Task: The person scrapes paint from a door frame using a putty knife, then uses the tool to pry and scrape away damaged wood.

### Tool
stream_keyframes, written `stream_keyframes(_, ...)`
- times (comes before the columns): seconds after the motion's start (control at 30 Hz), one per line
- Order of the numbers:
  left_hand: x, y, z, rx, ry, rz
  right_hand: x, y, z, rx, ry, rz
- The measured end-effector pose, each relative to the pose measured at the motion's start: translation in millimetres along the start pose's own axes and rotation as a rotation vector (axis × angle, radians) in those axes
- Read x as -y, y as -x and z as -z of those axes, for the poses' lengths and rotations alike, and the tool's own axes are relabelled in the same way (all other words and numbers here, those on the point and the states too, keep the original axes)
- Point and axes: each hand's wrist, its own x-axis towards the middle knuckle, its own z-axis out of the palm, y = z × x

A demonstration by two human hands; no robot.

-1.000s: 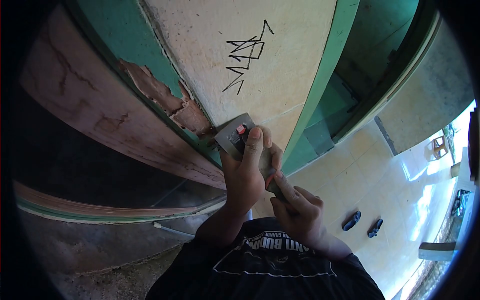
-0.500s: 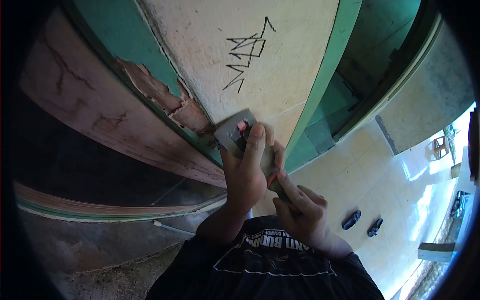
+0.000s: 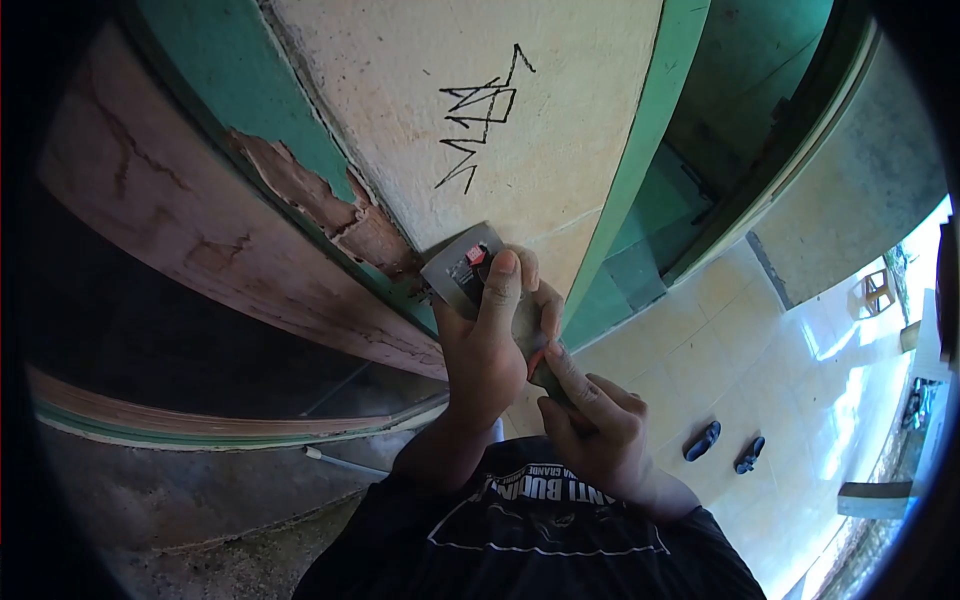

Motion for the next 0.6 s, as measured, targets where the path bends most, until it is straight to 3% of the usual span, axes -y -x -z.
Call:
stream_keyframes(0.23,1.9,1.7,2.6,-0.028,-0.022,0.062,-1.8,0.0,2.4,0.062,-0.013,-0.05)
stream_keyframes(0.3,-1.3,-2.2,-3.6,-0.004,-0.003,-0.047,-1.7,-2.6,3.6,0.006,-0.029,-0.016)
stream_keyframes(0.43,-0.8,-0.4,1.0,0.076,0.001,0.007,0.2,-2.6,5.3,-0.046,-0.043,-0.028)
stream_keyframes(0.5,0.7,1.8,0.4,-0.023,-0.014,0.016,0.3,0.6,5.8,0.064,-0.03,-0.056)
stream_keyframes(0.6,-2.3,-1.5,-2.5,0.011,-0.016,-0.007,3.7,-2.7,5.0,0.016,-0.042,-0.028)
